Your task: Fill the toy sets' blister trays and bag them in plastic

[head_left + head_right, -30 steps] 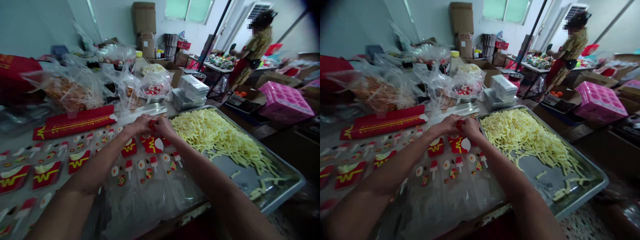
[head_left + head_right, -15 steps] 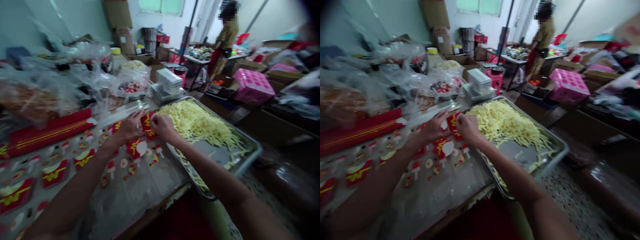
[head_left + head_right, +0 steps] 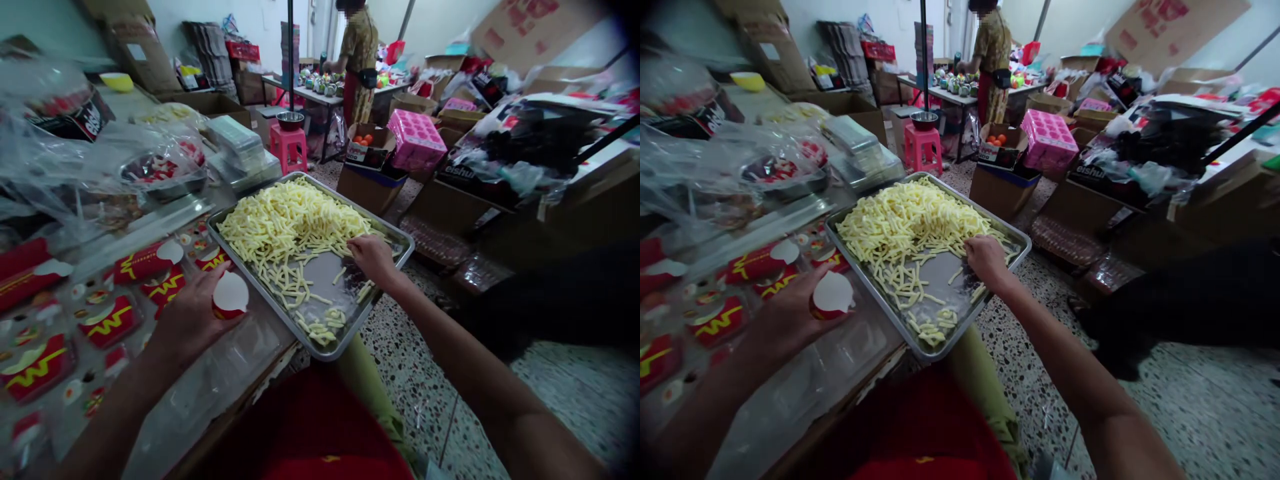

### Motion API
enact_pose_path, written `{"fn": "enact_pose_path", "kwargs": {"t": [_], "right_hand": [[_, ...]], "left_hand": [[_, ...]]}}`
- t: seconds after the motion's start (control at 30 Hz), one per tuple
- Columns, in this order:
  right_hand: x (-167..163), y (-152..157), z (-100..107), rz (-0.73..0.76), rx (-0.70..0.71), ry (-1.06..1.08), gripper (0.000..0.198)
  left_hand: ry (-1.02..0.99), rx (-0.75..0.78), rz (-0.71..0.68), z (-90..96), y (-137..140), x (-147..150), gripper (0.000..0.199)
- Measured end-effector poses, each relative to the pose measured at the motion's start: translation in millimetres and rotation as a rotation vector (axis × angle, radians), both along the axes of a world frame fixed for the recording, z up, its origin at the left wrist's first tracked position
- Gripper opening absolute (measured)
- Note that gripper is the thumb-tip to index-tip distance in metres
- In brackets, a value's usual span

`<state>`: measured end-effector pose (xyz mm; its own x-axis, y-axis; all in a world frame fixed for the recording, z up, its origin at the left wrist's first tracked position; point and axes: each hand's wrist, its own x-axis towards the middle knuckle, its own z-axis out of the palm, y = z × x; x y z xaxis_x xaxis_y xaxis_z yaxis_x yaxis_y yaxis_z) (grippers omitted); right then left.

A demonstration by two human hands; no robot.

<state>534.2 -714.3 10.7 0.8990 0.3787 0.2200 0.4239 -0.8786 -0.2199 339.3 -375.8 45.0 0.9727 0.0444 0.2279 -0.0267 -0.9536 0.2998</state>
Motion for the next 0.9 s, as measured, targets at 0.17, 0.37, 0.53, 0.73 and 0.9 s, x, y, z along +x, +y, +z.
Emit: {"fn": "enact_pose_path", "kwargs": {"t": [0.17,0.37,0.53,0.73,0.9], "right_hand": [[11.5,2.4,-1.8,0.241,-0.191,0.111,0.022],[12.2,-24.2,5.4,0.071,0.047,0.12,0.022],[12.3,-22.0,15.6,0.268,0.056,0.129,0.026],[0.5,12.8,2.6,0.36,-0.31,0.181,0.017],[2.8,20.3,-10.9,0.252,-0.278,0.177,0.021]], "left_hand": [[-0.098,0.058,-0.005,23.1,-51.3,9.7,0.083],[-0.04,0.024,-0.014,13.9,-49.0,18.5,0.083],[-0.021,-0.027,-0.026,6.3,-47.7,37.1,0.083],[0.022,0.002,-0.09,8.5,-56.8,47.6,0.089],[0.094,0.078,-0.163,10.2,-86.0,51.6,0.08]]}}
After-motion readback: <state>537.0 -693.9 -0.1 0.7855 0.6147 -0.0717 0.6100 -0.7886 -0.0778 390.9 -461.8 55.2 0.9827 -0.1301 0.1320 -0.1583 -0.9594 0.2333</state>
